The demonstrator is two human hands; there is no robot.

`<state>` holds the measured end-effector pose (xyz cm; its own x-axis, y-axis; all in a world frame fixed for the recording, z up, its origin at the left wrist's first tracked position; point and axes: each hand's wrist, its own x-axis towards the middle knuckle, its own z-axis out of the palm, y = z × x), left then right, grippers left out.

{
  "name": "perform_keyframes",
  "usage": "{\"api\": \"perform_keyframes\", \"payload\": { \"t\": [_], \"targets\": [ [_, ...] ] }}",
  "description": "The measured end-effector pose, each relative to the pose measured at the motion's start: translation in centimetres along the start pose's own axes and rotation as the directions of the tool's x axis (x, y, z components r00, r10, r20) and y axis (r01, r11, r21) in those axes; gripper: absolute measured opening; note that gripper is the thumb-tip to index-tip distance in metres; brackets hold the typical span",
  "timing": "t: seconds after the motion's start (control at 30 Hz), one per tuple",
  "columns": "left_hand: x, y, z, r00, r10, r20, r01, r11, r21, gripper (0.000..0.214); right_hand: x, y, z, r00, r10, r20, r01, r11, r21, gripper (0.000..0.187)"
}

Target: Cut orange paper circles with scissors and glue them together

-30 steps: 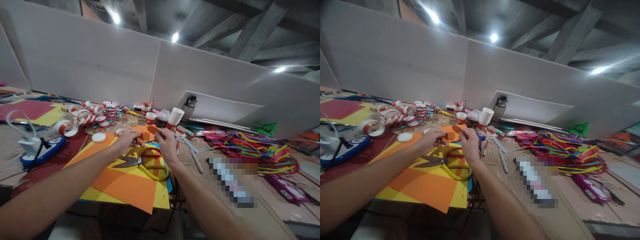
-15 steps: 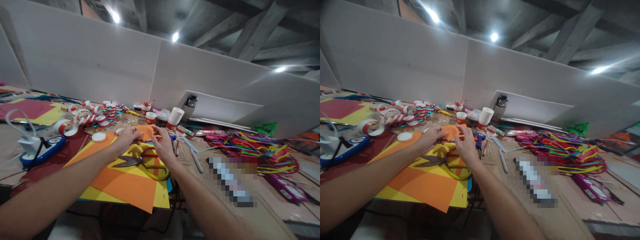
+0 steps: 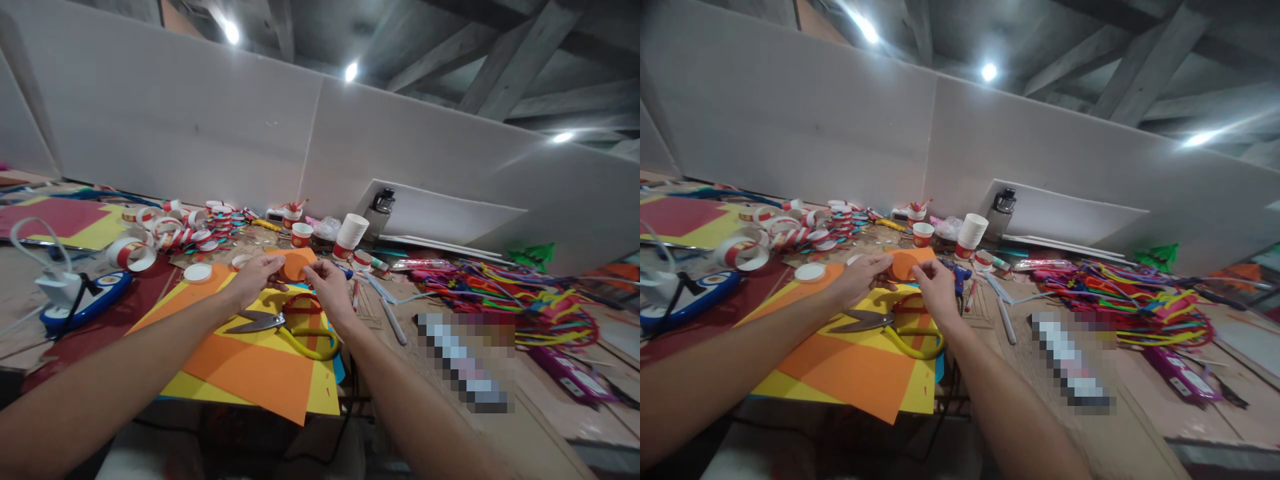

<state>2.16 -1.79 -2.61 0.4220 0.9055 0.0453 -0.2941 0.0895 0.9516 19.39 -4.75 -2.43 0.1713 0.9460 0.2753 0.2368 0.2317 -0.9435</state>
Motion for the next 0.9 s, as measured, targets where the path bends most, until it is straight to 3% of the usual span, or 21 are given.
{"api": "perform_keyframes", "payload": {
  "t": [0.27, 0.53, 0.73, 0.9],
  "targets": [
    [-0.22, 0.02, 0.32, 0.990, 0.005, 0.138, 0.007, 0.996, -0.085, 0.028, -0.26, -0.83, 0.06, 1.000, 0.012, 0.026, -0.014, 0.995, 0.095, 0.024],
    [0.29, 0.17, 0.02, 0.998, -0.060, 0.014, 0.061, 0.972, -0.226, 0.030, 0.24, 0.09, 0.00, 0.996, 0.046, 0.077, -0.068, 0.944, 0.322, 0.038],
    [0.39, 0.06, -0.14, 0.998, -0.060, 0.033, 0.066, 0.967, -0.244, 0.031, 0.05, -0.24, 0.14, 0.996, -0.062, 0.070, 0.049, 0.985, 0.168, 0.025],
    [-0.01, 0.30, 0.13, 0.996, -0.033, 0.088, 0.058, 0.951, -0.305, 0.032, -0.24, -0.41, 0.07, 0.982, -0.186, -0.039, 0.188, 0.981, 0.042, 0.015]
  ]
}}
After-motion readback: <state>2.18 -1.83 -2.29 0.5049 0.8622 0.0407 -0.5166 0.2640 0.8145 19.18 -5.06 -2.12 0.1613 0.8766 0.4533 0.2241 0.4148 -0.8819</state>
